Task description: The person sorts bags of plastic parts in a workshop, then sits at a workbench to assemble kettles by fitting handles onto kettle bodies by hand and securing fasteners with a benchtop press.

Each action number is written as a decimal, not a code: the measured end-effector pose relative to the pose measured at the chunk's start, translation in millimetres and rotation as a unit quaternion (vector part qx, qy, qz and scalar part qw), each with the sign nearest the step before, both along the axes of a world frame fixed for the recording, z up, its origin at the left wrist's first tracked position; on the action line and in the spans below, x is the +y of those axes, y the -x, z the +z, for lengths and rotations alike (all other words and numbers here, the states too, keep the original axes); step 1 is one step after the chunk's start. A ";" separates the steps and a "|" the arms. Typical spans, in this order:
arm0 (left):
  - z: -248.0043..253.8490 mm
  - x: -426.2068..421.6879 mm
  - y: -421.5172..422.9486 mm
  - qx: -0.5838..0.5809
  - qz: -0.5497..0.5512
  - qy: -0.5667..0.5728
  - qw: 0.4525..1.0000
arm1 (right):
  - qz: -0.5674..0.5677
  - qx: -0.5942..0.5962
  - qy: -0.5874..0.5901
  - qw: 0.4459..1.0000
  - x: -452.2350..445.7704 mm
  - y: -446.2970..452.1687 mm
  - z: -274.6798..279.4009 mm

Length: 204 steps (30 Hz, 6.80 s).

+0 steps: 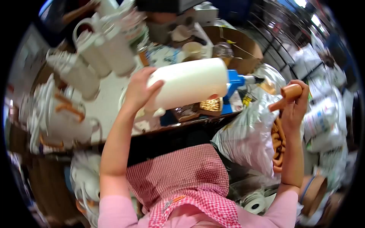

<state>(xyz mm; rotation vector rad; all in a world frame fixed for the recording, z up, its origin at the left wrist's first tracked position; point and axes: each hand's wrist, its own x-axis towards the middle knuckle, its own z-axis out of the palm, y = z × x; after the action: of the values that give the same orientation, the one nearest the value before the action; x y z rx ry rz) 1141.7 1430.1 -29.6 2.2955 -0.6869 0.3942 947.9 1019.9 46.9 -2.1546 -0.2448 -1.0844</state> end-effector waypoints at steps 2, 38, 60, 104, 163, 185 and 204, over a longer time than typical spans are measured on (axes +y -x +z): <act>0.6 -2.2 -8.8 -0.023 0.016 -0.004 1.000 | 0.038 0.084 -0.017 0.996 46.4 -15.9 28.2; -21.0 1.4 -7.6 0.010 0.110 0.093 0.989 | 0.226 0.502 0.048 0.834 228.3 -227.9 3.5; -15.6 2.2 -8.6 -0.010 0.084 0.098 0.992 | 0.237 0.290 0.461 0.805 253.9 -224.5 30.2; 34.8 -43.6 -27.9 0.132 -0.080 0.269 0.951 | 0.089 0.146 -0.465 0.869 114.4 -133.8 -108.6; 11.5 121.7 247.5 0.173 0.313 0.287 0.889 | 0.231 0.200 -0.197 0.932 203.4 -135.3 -53.8; 21.7 128.5 249.1 0.187 0.268 0.277 0.903 | 0.238 0.259 0.163 0.922 225.5 -163.8 4.7; 17.4 144.7 256.3 0.189 0.306 0.298 0.884 | 0.088 0.346 0.199 0.913 183.0 -106.7 -132.5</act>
<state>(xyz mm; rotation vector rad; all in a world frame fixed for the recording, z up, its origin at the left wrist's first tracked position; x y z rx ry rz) 885.4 1574.8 -12.2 1.8474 0.3466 0.3577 1054.6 1203.0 -85.6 -2.6652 -0.3366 -0.1232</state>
